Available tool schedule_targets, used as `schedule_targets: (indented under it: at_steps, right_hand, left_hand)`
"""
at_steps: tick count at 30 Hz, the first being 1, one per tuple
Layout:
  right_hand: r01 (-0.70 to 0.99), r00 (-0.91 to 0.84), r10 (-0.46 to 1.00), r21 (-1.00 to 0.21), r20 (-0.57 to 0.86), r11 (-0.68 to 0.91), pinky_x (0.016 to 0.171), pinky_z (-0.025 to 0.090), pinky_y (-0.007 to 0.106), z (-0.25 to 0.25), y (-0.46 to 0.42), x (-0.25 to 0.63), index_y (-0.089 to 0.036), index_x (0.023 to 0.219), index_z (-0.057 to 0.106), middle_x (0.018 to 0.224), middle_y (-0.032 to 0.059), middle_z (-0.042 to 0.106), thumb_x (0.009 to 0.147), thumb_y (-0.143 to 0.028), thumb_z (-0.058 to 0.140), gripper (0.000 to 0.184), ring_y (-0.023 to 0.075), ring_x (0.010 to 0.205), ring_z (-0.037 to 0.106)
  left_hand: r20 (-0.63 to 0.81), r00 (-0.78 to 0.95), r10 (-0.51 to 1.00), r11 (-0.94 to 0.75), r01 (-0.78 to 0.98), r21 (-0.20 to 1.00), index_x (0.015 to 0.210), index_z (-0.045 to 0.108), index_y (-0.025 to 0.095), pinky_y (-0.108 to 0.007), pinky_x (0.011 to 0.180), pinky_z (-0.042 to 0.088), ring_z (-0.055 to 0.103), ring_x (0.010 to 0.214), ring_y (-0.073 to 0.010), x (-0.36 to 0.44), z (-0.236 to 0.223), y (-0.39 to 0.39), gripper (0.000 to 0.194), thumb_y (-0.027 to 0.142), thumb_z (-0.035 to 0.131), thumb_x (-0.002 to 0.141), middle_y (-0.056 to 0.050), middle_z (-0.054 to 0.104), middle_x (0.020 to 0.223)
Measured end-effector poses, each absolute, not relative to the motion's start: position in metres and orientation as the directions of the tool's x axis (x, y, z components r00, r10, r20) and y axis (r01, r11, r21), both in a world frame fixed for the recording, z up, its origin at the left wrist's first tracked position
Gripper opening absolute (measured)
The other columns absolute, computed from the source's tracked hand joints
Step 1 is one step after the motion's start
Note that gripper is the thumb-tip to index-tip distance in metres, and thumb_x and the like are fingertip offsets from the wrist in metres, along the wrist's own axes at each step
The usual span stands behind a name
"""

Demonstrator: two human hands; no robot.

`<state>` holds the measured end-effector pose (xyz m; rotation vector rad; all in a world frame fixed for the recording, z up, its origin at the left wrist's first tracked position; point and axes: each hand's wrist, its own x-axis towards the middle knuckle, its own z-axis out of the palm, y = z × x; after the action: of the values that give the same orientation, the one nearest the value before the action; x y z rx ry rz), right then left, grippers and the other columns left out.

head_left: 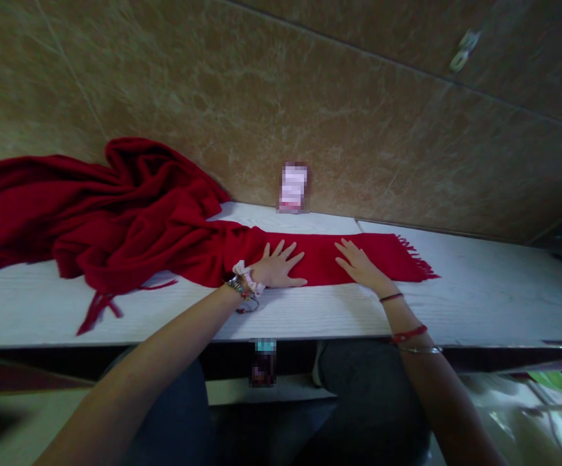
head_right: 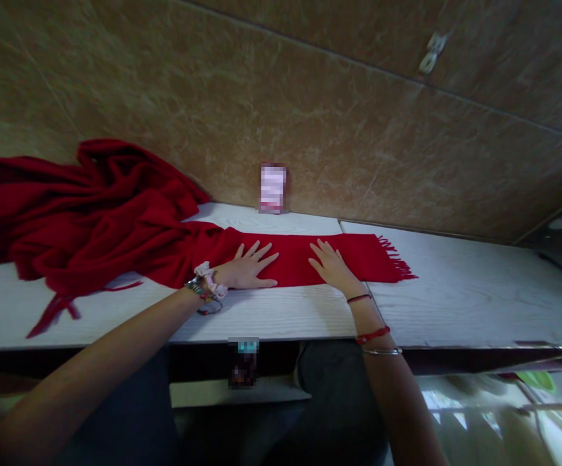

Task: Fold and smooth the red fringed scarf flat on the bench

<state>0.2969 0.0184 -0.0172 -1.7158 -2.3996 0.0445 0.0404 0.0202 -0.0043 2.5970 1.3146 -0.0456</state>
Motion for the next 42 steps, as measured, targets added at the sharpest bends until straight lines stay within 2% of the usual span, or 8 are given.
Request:
schedule_targets:
  at_steps: [3, 7, 16, 19, 22, 26, 32, 42]
  right_hand:
    - [0.951, -0.298, 0.945, -0.044, 0.132, 0.306, 0.101, 0.022, 0.058, -0.020, 0.011, 0.311, -0.022, 0.136, 0.033, 0.145, 0.0105, 0.025, 0.089, -0.040, 0.031, 0.050, 0.0293, 0.133, 0.019]
    - [0.997, -0.070, 0.993, 0.031, 0.098, 0.067, 0.094, 0.021, 0.068, -0.026, 0.009, 0.354, -0.026, 0.134, 0.036, 0.143, 0.0090, 0.031, 0.089, -0.041, 0.027, 0.048, 0.0337, 0.131, 0.022]
    - [0.947, 0.308, 0.947, -0.124, 0.089, -0.296, 0.096, 0.019, 0.067, -0.018, 0.014, 0.400, -0.018, 0.136, 0.034, 0.143, 0.0145, 0.028, 0.090, -0.041, 0.023, 0.053, 0.0347, 0.131, 0.021]
    - [0.979, 0.190, 0.958, -0.117, 0.217, -0.168, 0.100, 0.021, 0.061, -0.010, 0.015, 0.372, -0.013, 0.135, 0.036, 0.144, 0.0163, 0.026, 0.090, -0.036, 0.027, 0.051, 0.0328, 0.132, 0.018]
    - [0.985, -0.095, 0.958, -0.117, 0.272, 0.131, 0.101, 0.022, 0.058, -0.006, 0.014, 0.330, -0.020, 0.135, 0.035, 0.146, 0.0105, 0.024, 0.091, -0.036, 0.026, 0.048, 0.0292, 0.134, 0.015]
    - [0.909, -0.393, 0.913, -0.106, 0.109, 0.404, 0.102, 0.019, 0.056, -0.012, 0.007, 0.282, -0.023, 0.139, 0.027, 0.147, 0.0077, 0.020, 0.091, -0.041, 0.027, 0.051, 0.0271, 0.134, 0.012]
    - [0.897, -0.425, 0.905, -0.141, -0.011, 0.419, 0.102, 0.016, 0.058, -0.022, 0.005, 0.276, -0.027, 0.138, 0.027, 0.147, 0.0054, 0.021, 0.091, -0.041, 0.027, 0.049, 0.0262, 0.134, 0.015]
    - [0.821, -0.517, 0.834, -0.164, 0.192, 0.546, 0.102, 0.032, 0.043, 0.002, -0.016, 0.278, -0.017, 0.126, 0.049, 0.130, 0.0113, 0.049, 0.086, -0.029, 0.046, 0.042, 0.0220, 0.124, 0.038]
  left_hand:
    - [-0.147, 0.586, 0.797, -0.556, 0.807, 0.199, 0.141, 0.016, 0.023, -0.059, 0.102, 0.003, -0.004, 0.133, -0.0377, 0.040, -0.003, 0.019, 0.086, 0.073, 0.032, 0.074, -0.011, 0.003, 0.148]
    - [-0.179, 0.568, 0.803, -0.535, 0.821, 0.201, 0.141, 0.017, 0.024, -0.059, 0.102, 0.005, -0.003, 0.133, -0.0380, 0.040, -0.001, 0.021, 0.086, 0.074, 0.033, 0.072, -0.010, 0.003, 0.148]
    - [-0.213, 0.560, 0.801, -0.536, 0.828, 0.164, 0.141, 0.014, 0.026, -0.058, 0.102, 0.004, -0.003, 0.133, -0.0368, 0.040, 0.001, 0.022, 0.086, 0.074, 0.031, 0.072, -0.008, 0.001, 0.148]
    - [-0.194, 0.572, 0.797, -0.547, 0.820, 0.171, 0.141, 0.016, 0.025, -0.059, 0.102, 0.005, -0.003, 0.133, -0.0368, 0.039, 0.002, 0.021, 0.084, 0.073, 0.033, 0.074, -0.009, 0.003, 0.148]
    - [-0.169, 0.581, 0.796, -0.553, 0.812, 0.188, 0.141, 0.018, 0.024, -0.059, 0.102, 0.005, -0.002, 0.133, -0.0371, 0.040, 0.001, 0.020, 0.083, 0.072, 0.033, 0.074, -0.010, 0.003, 0.148]
    - [-0.159, 0.575, 0.802, -0.546, 0.815, 0.192, 0.141, 0.017, 0.024, -0.060, 0.102, 0.005, -0.001, 0.133, -0.0371, 0.040, -0.001, 0.020, 0.084, 0.073, 0.031, 0.075, -0.010, 0.004, 0.148]
    - [-0.098, 0.543, 0.834, -0.521, 0.834, 0.181, 0.140, 0.021, 0.026, -0.058, 0.102, 0.009, 0.004, 0.134, -0.0348, 0.036, -0.008, 0.025, 0.071, 0.066, 0.025, 0.082, -0.008, 0.010, 0.148]
    - [-0.180, 0.525, 0.832, -0.510, 0.851, 0.126, 0.139, 0.023, 0.024, -0.056, 0.101, 0.016, 0.006, 0.133, -0.0364, 0.031, 0.005, 0.024, 0.068, 0.061, 0.034, 0.082, -0.010, 0.010, 0.148]
